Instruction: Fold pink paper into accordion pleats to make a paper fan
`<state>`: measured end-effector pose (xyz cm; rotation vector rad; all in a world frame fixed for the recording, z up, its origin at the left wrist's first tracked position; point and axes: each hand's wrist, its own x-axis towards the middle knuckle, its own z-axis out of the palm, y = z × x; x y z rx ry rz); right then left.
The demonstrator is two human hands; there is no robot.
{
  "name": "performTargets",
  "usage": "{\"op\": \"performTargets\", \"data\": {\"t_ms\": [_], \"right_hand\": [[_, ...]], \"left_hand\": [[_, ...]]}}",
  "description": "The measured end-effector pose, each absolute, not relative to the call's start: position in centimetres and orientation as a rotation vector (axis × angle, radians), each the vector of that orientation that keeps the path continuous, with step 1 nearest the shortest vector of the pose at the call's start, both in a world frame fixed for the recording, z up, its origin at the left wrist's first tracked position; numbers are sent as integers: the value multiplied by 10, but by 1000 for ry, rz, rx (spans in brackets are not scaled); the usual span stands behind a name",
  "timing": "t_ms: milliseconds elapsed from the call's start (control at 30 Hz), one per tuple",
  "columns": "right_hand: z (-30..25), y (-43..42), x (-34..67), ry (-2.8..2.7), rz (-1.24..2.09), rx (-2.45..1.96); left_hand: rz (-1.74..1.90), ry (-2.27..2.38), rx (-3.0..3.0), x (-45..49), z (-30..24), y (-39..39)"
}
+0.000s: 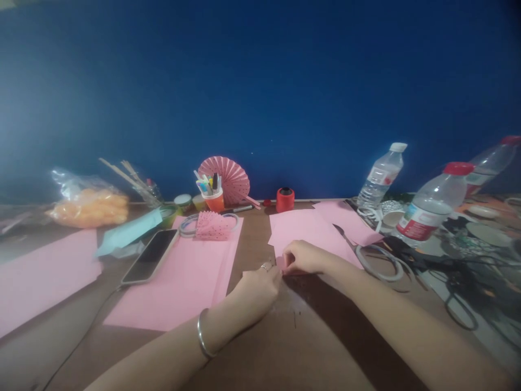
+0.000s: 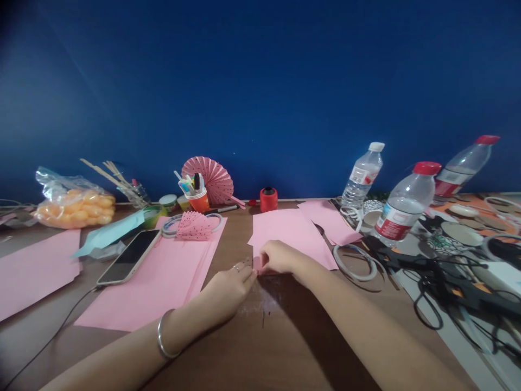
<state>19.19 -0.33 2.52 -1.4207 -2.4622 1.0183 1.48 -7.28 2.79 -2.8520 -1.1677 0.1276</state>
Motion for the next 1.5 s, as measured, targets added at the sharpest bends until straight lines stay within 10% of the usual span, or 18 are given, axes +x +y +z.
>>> {"op": "performTargets", "data": {"t_ms": [833, 1500], "right_hand": [[16, 2, 268, -2484, 800, -1725], [7, -12, 254, -2610, 515, -859]], "left_hand": [[0, -1199, -2863, 9, 24, -63], [-195, -1214, -2910, 1, 21, -43]]}}
